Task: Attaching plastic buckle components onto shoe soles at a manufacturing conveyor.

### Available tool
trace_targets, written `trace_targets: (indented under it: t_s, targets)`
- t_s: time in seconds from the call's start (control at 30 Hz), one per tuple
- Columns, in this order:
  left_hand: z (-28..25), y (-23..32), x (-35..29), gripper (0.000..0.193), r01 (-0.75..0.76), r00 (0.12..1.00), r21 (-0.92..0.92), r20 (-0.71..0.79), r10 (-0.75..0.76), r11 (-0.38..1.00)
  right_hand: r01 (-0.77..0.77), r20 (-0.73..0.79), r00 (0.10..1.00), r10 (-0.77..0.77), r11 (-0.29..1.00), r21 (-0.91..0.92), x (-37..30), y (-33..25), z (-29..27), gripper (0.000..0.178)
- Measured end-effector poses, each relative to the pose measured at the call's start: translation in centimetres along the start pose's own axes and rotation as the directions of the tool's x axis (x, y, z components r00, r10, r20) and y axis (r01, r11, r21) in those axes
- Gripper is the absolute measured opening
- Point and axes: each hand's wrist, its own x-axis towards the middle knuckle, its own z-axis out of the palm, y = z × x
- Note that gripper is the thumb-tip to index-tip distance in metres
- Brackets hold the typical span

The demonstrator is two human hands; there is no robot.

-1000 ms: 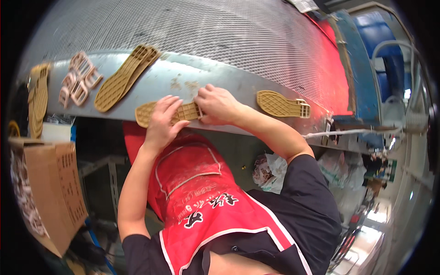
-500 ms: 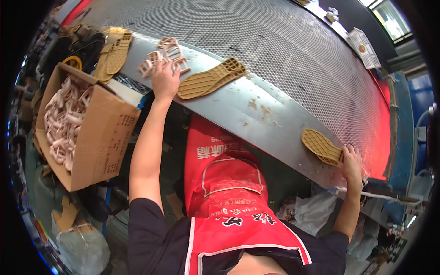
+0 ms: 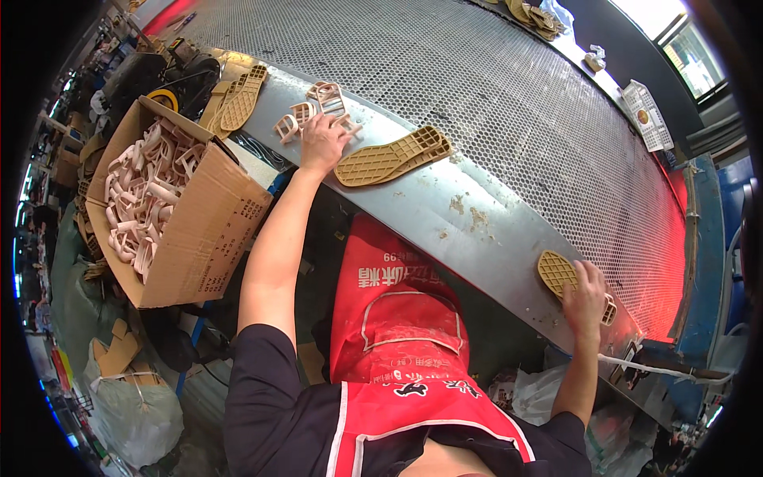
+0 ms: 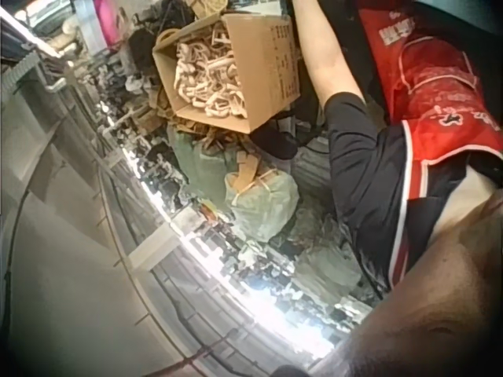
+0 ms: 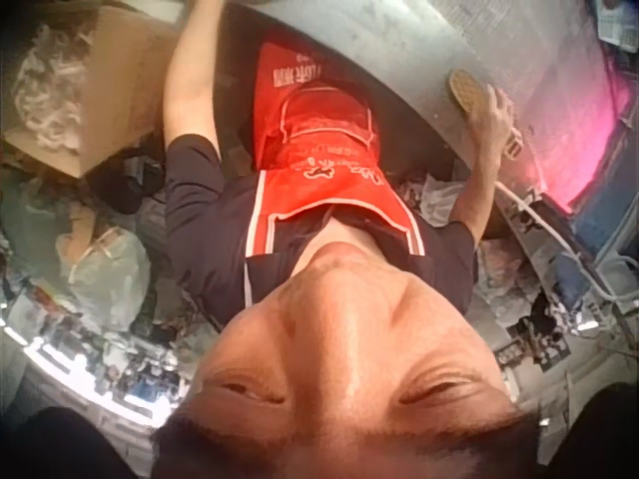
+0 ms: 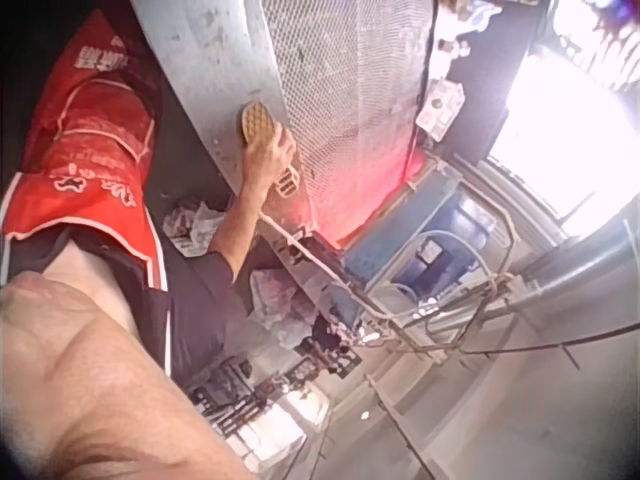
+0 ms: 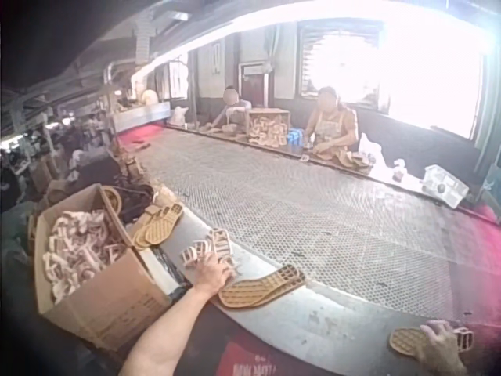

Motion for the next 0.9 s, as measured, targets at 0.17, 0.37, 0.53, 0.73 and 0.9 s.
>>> trace_targets:
  t_s: [0.17, 0.37, 0.53, 0.73, 0.9]
  targets:
    - [-4.1, 9.8, -1.0, 0.02, 0.116, 0.955, -0.645, -0.136, -0.263, 0.755, -0.08, 0.062, 0.997, 0.054, 0.817, 0.571, 3.4, -8.1, 2.4, 0.051]
    - [-4.6, 23.7, -10.0, 0.019, 0.066, 0.998, -0.911, 0.062, -0.023, 0.408, -0.331, 0.363, 0.927, 0.097, -0.245, 0.911, 9.4, -20.2, 7.3, 0.073]
    - [-4.8, 27.3, -12.0, 0.027, 0.091, 0.995, -0.926, 0.096, -0.005, 0.366, -0.4, 0.423, 0.906, -0.008, -0.337, 0.852, 10.5, -20.1, 8.7, 0.069]
    - [-2.2, 21.4, -6.3, 0.064, -0.202, 0.969, -0.521, -0.229, 0.093, 0.829, -0.381, 0.423, 0.903, 0.08, -0.309, 0.872, 9.1, -16.1, 9.1, 0.064]
    - [1.2, 13.9, -0.9, 0.06, -0.009, 1.0, -0.31, -0.012, 0.006, 0.951, -0.416, 0.422, 0.906, 0.048, -0.095, 0.904, 6.6, -14.2, 9.9, 0.062]
